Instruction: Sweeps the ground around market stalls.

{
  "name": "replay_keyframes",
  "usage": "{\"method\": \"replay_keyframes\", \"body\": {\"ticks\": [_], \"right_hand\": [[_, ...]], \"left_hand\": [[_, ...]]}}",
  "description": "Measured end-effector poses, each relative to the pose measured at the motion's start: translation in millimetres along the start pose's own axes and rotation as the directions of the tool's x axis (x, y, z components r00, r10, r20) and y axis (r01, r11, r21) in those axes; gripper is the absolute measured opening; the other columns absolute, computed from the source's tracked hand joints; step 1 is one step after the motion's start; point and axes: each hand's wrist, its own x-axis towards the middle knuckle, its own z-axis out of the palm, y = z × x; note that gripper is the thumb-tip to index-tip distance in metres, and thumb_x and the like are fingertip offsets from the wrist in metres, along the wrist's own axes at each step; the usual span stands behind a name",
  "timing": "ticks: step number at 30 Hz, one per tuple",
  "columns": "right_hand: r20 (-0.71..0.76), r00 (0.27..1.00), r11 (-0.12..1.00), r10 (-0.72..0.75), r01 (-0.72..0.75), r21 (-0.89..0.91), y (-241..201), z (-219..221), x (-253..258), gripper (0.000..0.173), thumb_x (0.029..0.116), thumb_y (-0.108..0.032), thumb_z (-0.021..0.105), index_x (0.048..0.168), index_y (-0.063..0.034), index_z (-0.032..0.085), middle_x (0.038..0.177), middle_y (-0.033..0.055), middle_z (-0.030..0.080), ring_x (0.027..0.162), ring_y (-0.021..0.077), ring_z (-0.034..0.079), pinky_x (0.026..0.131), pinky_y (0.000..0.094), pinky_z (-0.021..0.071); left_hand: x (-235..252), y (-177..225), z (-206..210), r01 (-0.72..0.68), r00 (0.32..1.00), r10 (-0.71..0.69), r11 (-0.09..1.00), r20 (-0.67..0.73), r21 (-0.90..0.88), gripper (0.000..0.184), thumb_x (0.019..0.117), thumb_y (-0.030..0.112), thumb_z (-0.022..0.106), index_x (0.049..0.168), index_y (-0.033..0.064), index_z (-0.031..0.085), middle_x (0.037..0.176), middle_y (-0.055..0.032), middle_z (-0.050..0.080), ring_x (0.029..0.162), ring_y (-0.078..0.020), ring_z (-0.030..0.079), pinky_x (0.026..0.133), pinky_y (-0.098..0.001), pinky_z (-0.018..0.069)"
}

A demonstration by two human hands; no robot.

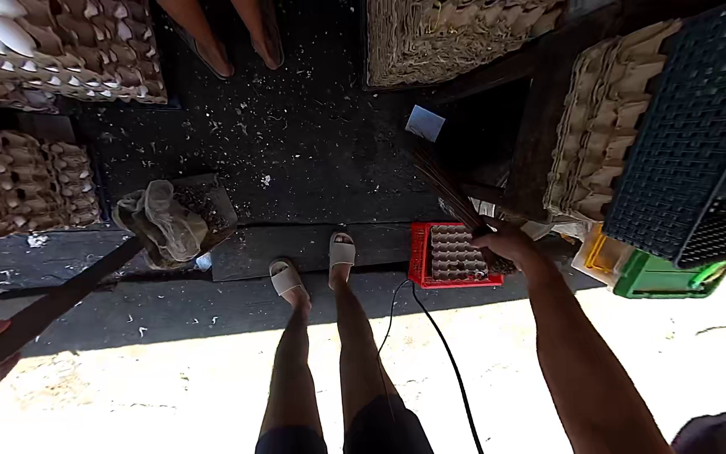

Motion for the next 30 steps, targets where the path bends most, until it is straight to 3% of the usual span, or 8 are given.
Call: {"method": "replay_keyframes", "body": {"ticks": [3,8,12,14,17,20,24,30], "right_hand": [[-0.056,0.998,0.999,-0.002,0.005,0.051,18.2,-23.9,-41.6,0.071,0.0821,-0.017,0.083,0.147,-0.0233,0.055,0.124,0.0174,0.068,0.108,0.0331,0.068,0.091,0.0598,0.0557],[-0.174,0.975,0.92,0.14,-0.193,-0.342,-47.1,-38.6,70.9,0.057,0.087,-0.025,0.075,0.128,0.0097,0.057,0.121,0.0343,0.063,0.115,0.0498,0.062,0.093,0.0705,0.048],[-0.023,0.999,0.843,-0.023,0.007,-0.539,-23.3,-7.5,67.0,0.086,0.0861,-0.032,0.074,0.16,-0.0145,0.034,0.115,0.0277,0.069,0.105,0.0474,0.067,0.086,0.0697,0.0515],[0.004,0.997,0.867,-0.077,0.069,-0.494,14.0,-6.7,18.0,0.091,0.0877,-0.036,0.074,0.164,-0.0258,0.025,0.124,0.0233,0.068,0.113,0.0439,0.066,0.095,0.068,0.0501],[-0.044,0.997,0.936,-0.067,0.047,-0.35,31.3,-10.9,-31.0,0.092,0.0875,-0.033,0.076,0.164,-0.0224,0.026,0.129,0.0225,0.066,0.118,0.0423,0.065,0.1,0.0658,0.049],[-0.147,0.989,0.996,0.035,-0.046,-0.075,-2.9,3.6,11.0,0.085,0.0832,-0.023,0.078,0.158,-0.016,0.039,0.13,0.0247,0.064,0.12,0.0429,0.062,0.1,0.067,0.0476],[-0.005,1.0,0.971,-0.03,0.03,0.238,-103.8,98.4,89.5,0.07,0.0773,-0.017,0.082,0.141,-0.0064,0.055,0.122,0.0232,0.066,0.112,0.0365,0.064,0.094,0.0614,0.0523],[0.452,0.877,0.941,-0.16,0.275,-0.2,-199.7,314.4,8.9,0.081,0.0784,-0.029,0.072,0.153,-0.0135,0.043,0.122,0.0183,0.069,0.112,0.0365,0.067,0.092,0.0622,0.0537]], "left_hand": [[5.8,20.7,22.9,-0.039,0.999,0.038,0.999,-0.028,-0.016,0.026,0.0915,0.002,0.062,0.117,-0.0022,0.059,0.137,-0.0167,0.06,0.119,-0.0304,0.062,0.092,-0.0476,0.0567],[23.3,64.8,56.1,-0.075,0.994,0.077,0.997,-0.075,0.024,0.026,0.0879,0.003,0.063,0.114,-0.0007,0.06,0.136,-0.0158,0.061,0.112,-0.0268,0.065,0.088,-0.0426,0.0572],[29.1,94.7,74.2,-0.103,0.994,0.107,0.991,-0.038,0.08,0.031,0.0861,0.005,0.062,0.117,0.0005,0.058,0.131,-0.0126,0.063,0.108,-0.019,0.065,0.088,-0.0362,0.0571],[27.9,104.2,85.0,-0.133,0.99,0.137,0.987,-0.033,0.092,0.03,0.0858,0.004,0.063,0.115,-0.0012,0.058,0.129,-0.0126,0.063,0.11,-0.0175,0.063,0.092,-0.0355,0.0553],[20.7,106.3,94.8,-0.144,0.986,0.151,0.985,-0.073,0.097,0.027,0.0838,0.004,0.062,0.11,-0.001,0.057,0.13,-0.014,0.063,0.113,-0.0182,0.063,0.093,-0.0352,0.0548],[8.4,115.4,98.8,-0.062,0.987,0.088,0.981,-0.134,0.184,0.025,0.0846,0.009,0.06,0.108,0.0004,0.061,0.127,-0.0134,0.066,0.105,-0.0178,0.065,0.086,-0.0348,0.0559],[10.5,126.8,109.8,-0.013,0.986,0.046,0.978,-0.158,0.209,0.027,0.0826,0.011,0.062,0.108,0.0032,0.062,0.127,-0.0108,0.067,0.105,-0.0188,0.066,0.086,-0.0375,0.0561],[10.5,143.2,129.7,-0.023,0.98,0.069,0.971,-0.186,0.238,0.029,0.0831,0.009,0.061,0.111,0.0028,0.064,0.123,-0.0108,0.069,0.104,-0.0188,0.067,0.088,-0.0382,0.056]]}}
